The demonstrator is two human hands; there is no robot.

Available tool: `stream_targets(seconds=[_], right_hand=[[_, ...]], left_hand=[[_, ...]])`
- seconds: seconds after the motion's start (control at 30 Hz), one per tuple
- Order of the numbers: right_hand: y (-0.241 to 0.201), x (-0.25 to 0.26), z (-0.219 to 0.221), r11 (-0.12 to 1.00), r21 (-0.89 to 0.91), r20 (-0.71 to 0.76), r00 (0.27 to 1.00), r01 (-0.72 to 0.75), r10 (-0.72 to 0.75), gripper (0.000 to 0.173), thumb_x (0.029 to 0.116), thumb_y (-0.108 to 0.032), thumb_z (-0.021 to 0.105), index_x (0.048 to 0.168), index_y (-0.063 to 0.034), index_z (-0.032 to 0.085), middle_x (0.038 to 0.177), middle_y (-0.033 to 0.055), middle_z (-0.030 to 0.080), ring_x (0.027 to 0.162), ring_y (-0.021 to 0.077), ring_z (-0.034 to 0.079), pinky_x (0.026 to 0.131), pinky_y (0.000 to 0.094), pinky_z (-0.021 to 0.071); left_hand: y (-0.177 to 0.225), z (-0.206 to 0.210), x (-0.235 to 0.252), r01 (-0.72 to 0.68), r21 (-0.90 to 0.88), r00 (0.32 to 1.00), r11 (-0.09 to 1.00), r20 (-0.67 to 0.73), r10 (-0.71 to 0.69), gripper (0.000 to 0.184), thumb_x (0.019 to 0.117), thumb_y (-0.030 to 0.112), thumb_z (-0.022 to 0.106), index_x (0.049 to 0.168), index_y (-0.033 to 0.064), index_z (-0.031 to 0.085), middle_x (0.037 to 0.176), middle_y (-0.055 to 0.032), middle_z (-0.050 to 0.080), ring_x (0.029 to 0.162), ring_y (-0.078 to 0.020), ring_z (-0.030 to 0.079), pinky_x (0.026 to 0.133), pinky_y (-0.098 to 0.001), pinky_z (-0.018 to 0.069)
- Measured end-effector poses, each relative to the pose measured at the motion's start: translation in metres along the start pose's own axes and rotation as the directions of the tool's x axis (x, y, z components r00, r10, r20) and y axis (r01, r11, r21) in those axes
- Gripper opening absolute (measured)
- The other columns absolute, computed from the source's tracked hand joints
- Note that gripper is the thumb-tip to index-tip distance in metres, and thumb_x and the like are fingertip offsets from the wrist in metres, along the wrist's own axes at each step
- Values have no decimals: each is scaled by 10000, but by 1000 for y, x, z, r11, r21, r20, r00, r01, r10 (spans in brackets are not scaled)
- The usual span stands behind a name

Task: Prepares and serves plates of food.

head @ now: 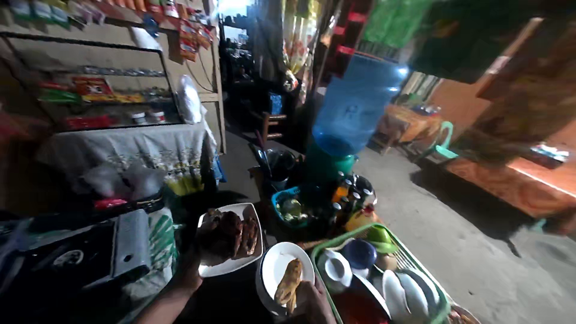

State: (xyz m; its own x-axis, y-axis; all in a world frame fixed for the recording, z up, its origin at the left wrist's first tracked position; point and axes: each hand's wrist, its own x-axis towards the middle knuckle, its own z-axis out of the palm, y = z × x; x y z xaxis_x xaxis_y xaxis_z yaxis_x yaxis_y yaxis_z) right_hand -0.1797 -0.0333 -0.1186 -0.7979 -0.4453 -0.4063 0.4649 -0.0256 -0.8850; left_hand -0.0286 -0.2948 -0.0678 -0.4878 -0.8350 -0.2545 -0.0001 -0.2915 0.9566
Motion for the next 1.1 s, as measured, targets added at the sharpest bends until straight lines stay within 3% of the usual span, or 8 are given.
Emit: stream_targets(seconds=[0.1,0.17,0.27,0.4,0.53,0.83,1.0,1.1], right_hand=[[5,39,45,999,-20,19,999,-31,31,415,980,-14,505,1391,7,449,923,128,667,765,176,678,682,381,597],[6,64,73,999,-37,42,999,-32,34,399,991,-29,500,1387,5,457,921,133,674,761,183,683,677,381,599],[-2,95,120,998,-42,58,997,-53,55,408,1002,-18,496,1405,-1,437,941,148,670,770,199,679,678,392,593],[-14,138,172,995,-77,71,995,-66,71,389,1003,-10,492,1389,9,444,932,144,656,772,194,668,680,394,585],[-15,185,210,994,-92,90,993,-62,70,401,987,-12,508,1382,17,446,930,146,667,770,197,683,687,398,600],[-44,322,292,991,-126,133,989,-52,69,413,991,-16,550,1392,30,464,1031,177,669,867,218,678,770,422,592],[-72,390,342,989,-149,152,987,-19,42,519,984,-55,592,1465,20,412,1166,210,655,960,246,684,808,437,602],[-93,425,375,984,-156,88,991,-90,105,585,1014,-102,592,1532,-25,330,1293,244,587,1050,296,644,851,474,568]], left_hand=[[2,-35,29,49,94,989,994,-142,-35,479,1132,276,258,1530,27,353,1501,-194,457,1327,-248,497,1090,-445,430],[-1,-59,50,44,52,987,998,-160,-36,496,1133,253,206,1543,-3,315,1533,-218,413,1371,-272,455,1122,-459,395],[3,-77,89,2,-230,984,973,-173,-42,479,1127,325,170,1375,42,465,1186,-84,610,1034,-122,611,874,-327,543],[34,-81,127,54,-262,976,964,-192,-107,457,1129,276,172,1404,3,416,1199,-98,551,1041,-116,555,911,-320,498],[40,-78,185,-8,-307,976,952,-207,-59,389,1123,262,199,1282,51,484,1022,-29,606,896,-73,611,800,-284,548],[101,-31,352,-73,-293,974,953,-228,5,376,1117,280,300,1346,69,510,1079,-77,652,939,-147,647,806,-358,570],[132,-4,450,-244,-287,966,926,12,258,343,1099,236,376,1350,58,526,1082,-71,667,916,-132,659,784,-325,583],[144,19,507,-124,-232,987,965,-126,97,407,1119,277,319,1420,46,467,1182,-117,636,992,-168,643,839,-378,568]])
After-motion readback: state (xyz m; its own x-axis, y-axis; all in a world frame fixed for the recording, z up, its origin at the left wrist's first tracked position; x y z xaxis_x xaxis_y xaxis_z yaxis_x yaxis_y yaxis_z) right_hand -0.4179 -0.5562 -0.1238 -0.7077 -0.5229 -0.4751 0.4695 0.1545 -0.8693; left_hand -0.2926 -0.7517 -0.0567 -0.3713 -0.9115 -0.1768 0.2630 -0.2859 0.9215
